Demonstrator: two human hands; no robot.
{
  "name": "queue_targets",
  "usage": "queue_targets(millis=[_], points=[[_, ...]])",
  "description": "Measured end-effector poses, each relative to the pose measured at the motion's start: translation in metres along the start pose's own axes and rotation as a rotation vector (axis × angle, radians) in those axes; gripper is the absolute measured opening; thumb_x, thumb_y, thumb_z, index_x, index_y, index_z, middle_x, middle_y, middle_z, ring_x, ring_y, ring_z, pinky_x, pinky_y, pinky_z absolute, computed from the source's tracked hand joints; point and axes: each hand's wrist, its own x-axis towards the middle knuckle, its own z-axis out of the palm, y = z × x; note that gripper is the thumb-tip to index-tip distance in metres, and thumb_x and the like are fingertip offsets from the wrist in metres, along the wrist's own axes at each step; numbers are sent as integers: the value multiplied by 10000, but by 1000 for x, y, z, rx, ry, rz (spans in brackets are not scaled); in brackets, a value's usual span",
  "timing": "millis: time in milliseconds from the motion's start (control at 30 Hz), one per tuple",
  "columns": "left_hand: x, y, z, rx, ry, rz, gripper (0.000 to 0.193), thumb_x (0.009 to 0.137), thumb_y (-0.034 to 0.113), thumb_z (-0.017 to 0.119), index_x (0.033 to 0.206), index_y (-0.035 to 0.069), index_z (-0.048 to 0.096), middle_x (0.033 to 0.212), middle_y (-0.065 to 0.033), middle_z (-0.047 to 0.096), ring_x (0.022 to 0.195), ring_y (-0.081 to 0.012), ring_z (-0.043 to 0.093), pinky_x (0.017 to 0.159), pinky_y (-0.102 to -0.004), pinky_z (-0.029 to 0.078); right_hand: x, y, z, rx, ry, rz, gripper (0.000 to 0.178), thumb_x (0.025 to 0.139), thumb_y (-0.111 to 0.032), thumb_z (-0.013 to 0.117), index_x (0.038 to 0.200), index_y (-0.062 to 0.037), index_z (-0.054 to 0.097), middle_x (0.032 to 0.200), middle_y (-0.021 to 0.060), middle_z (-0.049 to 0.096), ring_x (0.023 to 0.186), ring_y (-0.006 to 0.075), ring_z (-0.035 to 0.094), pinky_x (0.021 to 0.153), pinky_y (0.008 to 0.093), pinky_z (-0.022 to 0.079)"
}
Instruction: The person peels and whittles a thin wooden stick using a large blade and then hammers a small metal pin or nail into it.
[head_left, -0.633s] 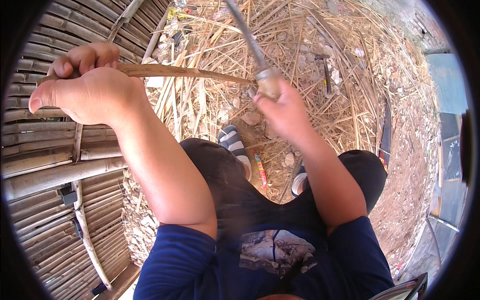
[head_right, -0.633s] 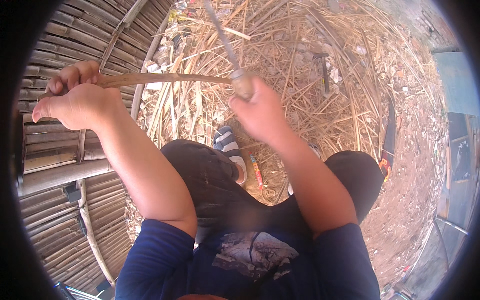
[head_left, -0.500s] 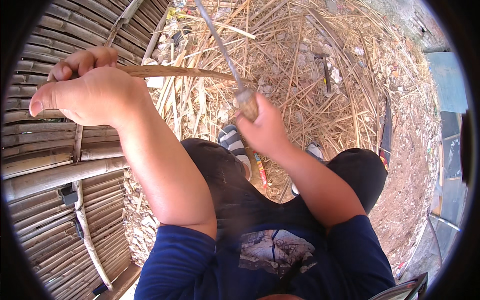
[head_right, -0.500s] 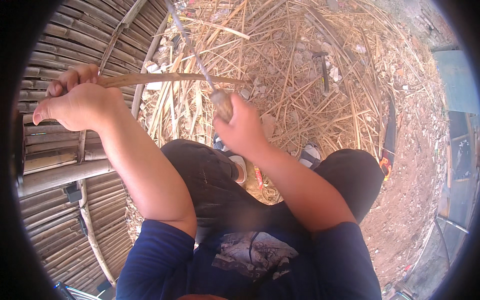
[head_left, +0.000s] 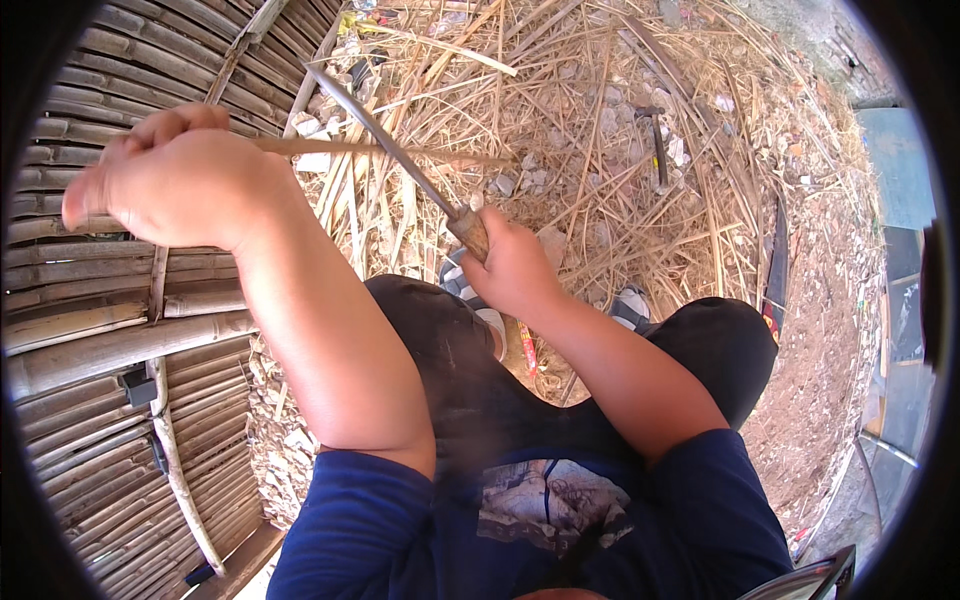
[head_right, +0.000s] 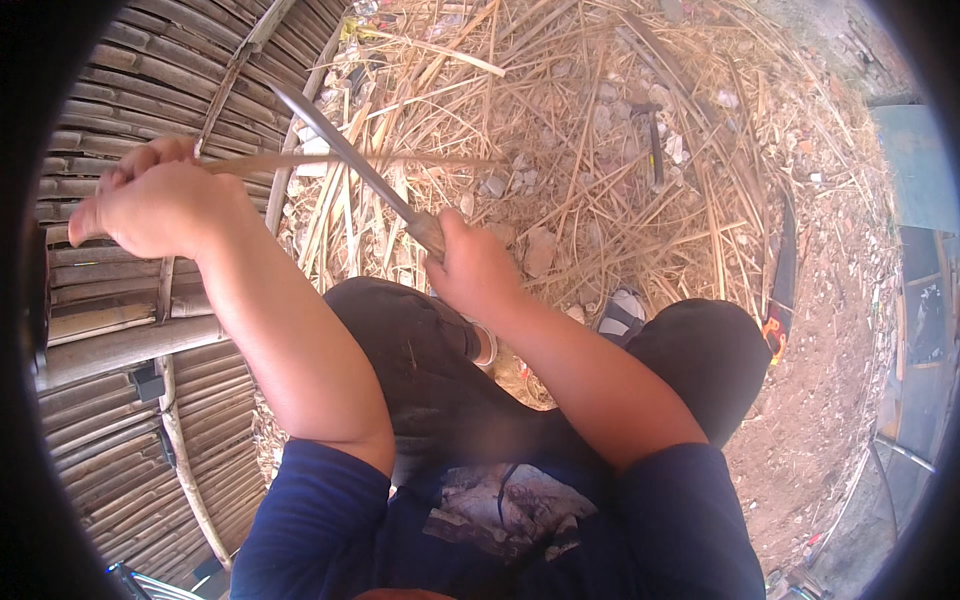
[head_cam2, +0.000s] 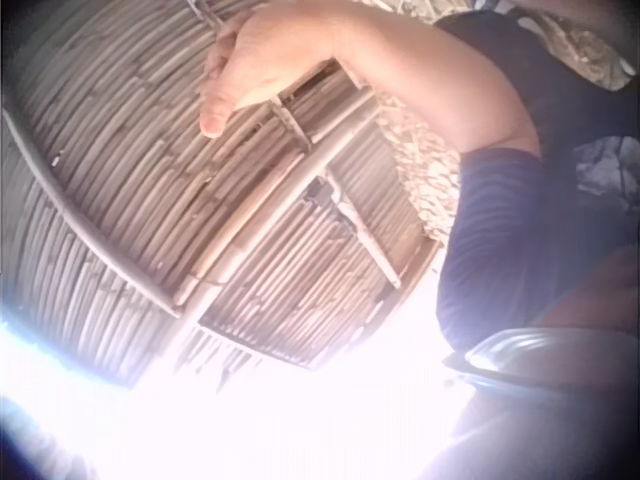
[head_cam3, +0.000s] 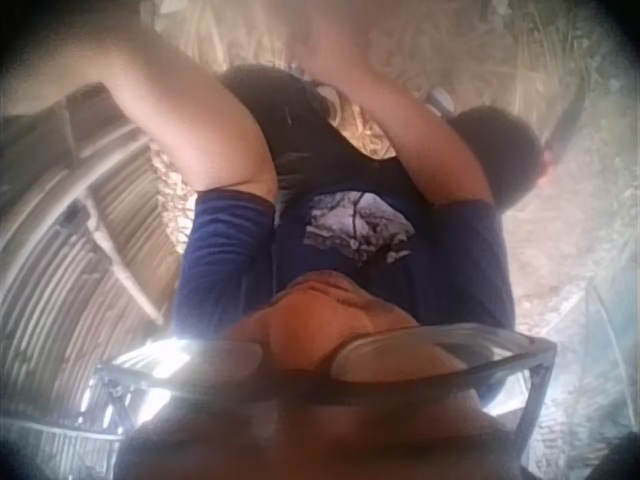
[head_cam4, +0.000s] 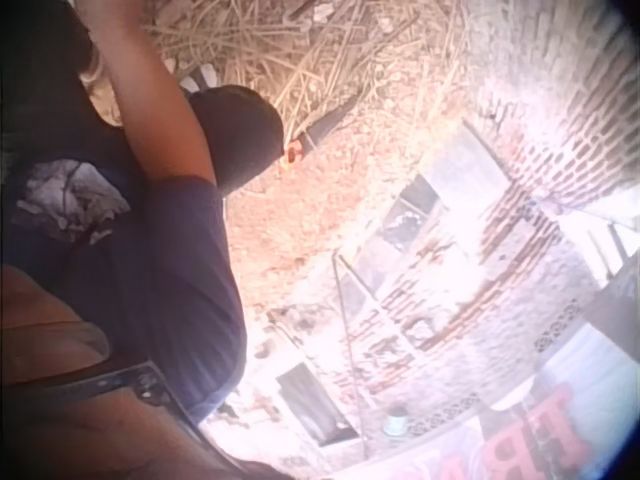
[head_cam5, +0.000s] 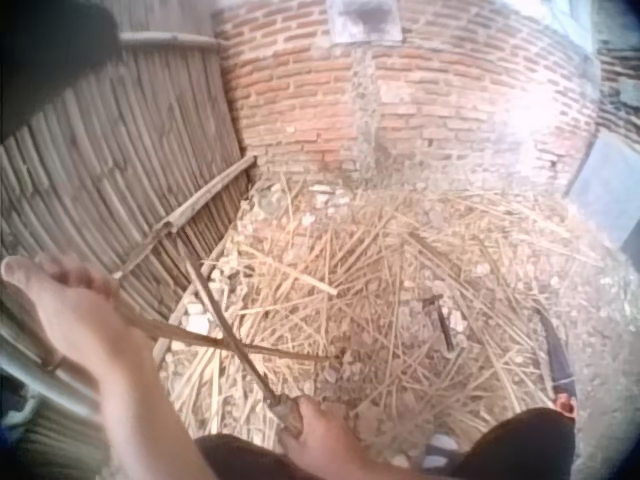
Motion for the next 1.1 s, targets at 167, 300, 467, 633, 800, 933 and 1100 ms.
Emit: queue_targets(millis=[167,300,467,633,800,933,1100], points=[[-3,5,6,14,115,-63,658,1012,665,131,739,107,349,590,1,375,542,-148,343,601,-323,466,5,34,6,-45,-79,205,310,811,-156,695,1000,34,540,781,253,654,785,425,673,717,501,520],[4,-3,6,-29,114,-6,668,973,734,152,769,115,300,573,-5,312,517,-146,251,480,-256,302,4,1,-11,54,-118,264,304,803,-152,690,999,28,544,776,251,653,767,426,672,704,503,517],[1,1,4,-26,81,36,657,985,714,140,774,113,304,584,-10,326,524,-145,266,480,-253,297,3,-25,-11,84,-146,64,300,795,-137,675,1007,31,546,772,249,649,765,429,671,699,502,517],[-8,3,9,-4,74,-31,664,987,710,139,768,106,304,589,-12,327,516,-138,268,472,-256,295,-1,66,22,-23,0,128,313,789,-128,679,1010,53,552,790,250,649,786,434,671,725,505,520],[6,-3,4,41,132,-26,660,1015,655,107,753,101,352,582,-13,385,538,-169,346,554,-312,435,3,24,5,107,-46,302,284,764,-153,714,921,9,541,747,212,638,715,399,654,654,458,500],[1,1,4,21,108,-9,655,1016,651,96,753,107,348,569,-13,370,523,-170,329,535,-314,406,5,-7,-4,148,-79,49,226,769,-121,681,922,-18,550,734,213,635,716,412,651,651,465,491],[1,-1,2,19,87,-14,652,1015,648,91,764,103,348,563,-15,375,511,-170,335,504,-308,384,-6,41,18,52,-81,120,342,798,-155,679,1055,10,526,877,275,662,854,451,656,744,520,513]])
